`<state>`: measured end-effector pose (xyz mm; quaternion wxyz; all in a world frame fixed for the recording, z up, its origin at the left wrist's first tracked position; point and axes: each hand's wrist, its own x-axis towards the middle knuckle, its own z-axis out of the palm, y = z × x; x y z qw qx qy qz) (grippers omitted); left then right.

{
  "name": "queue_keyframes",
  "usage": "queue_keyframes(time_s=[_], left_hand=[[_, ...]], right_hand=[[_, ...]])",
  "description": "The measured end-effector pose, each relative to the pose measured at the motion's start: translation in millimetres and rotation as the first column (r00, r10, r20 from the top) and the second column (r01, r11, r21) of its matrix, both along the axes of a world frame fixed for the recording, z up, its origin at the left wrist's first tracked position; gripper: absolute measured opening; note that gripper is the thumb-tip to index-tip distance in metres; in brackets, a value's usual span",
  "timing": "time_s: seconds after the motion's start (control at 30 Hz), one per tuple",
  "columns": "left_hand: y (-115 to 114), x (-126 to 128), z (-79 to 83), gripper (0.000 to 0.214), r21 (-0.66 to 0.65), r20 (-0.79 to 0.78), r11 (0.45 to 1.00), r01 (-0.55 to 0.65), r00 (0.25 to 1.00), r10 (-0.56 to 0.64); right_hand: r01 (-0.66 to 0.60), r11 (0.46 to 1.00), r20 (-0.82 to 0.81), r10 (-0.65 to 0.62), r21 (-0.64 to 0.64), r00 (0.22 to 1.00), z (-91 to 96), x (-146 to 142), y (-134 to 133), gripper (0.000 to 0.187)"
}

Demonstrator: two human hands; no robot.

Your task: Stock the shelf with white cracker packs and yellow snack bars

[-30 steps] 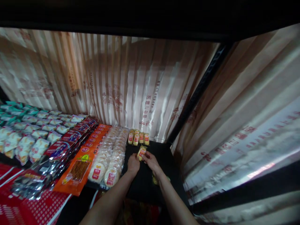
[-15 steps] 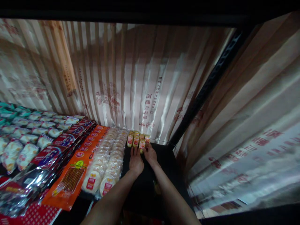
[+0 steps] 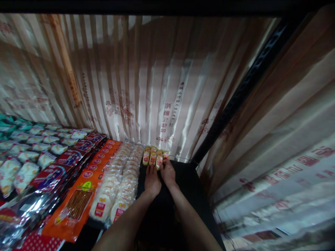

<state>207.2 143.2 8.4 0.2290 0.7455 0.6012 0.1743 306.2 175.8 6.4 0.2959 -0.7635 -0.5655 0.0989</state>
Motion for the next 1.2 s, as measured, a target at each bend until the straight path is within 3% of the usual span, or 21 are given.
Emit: queue_keyframes(time_s=[0.23,0.53,0.7,0.83,1.07,1.2], left_hand=[[0.2,-1.2,-0.5,0.055,-0.006,0.010,1.000,-0.002,1.000,0.002],[1.0,-0.6,-2.5,0.050,0.025,0.004,1.000,-0.004,1.000,0.004],[-7.3,-1.5,1.0,0.051,0.054,0.007,0.998,0.011,1.000,-0.011],[-20.6,-1.2,5.4,0.052,0.059,0.027,0.998,0.026,0.999,-0.027],[-62.0,3.8,13.4,0.050,0.036,0.099,0.989,0.144,0.984,-0.146],[-89.9,8.4,12.5,0.048,0.053,0.147,0.961,0.271,0.950,-0.276]], right_hand=[[0.012,0.995,0.061,-0.018,0.104,0.998,-8.2,-6.2,-4.9,0.023],[-0.055,0.995,0.145,0.042,0.085,0.989,-10.5,-5.6,-6.6,0.023],[-0.111,0.975,0.127,0.087,0.191,0.988,-6.6,-0.2,-18.7,0.024],[-0.147,0.969,0.124,0.124,0.200,0.985,0.2,11.7,-39.7,0.023],[-0.071,0.996,0.100,0.076,-0.055,0.992,19.7,46.8,-99.9,0.026],[-0.054,0.994,0.150,0.069,-0.100,0.986,19.6,62.2,-137.6,0.027]])
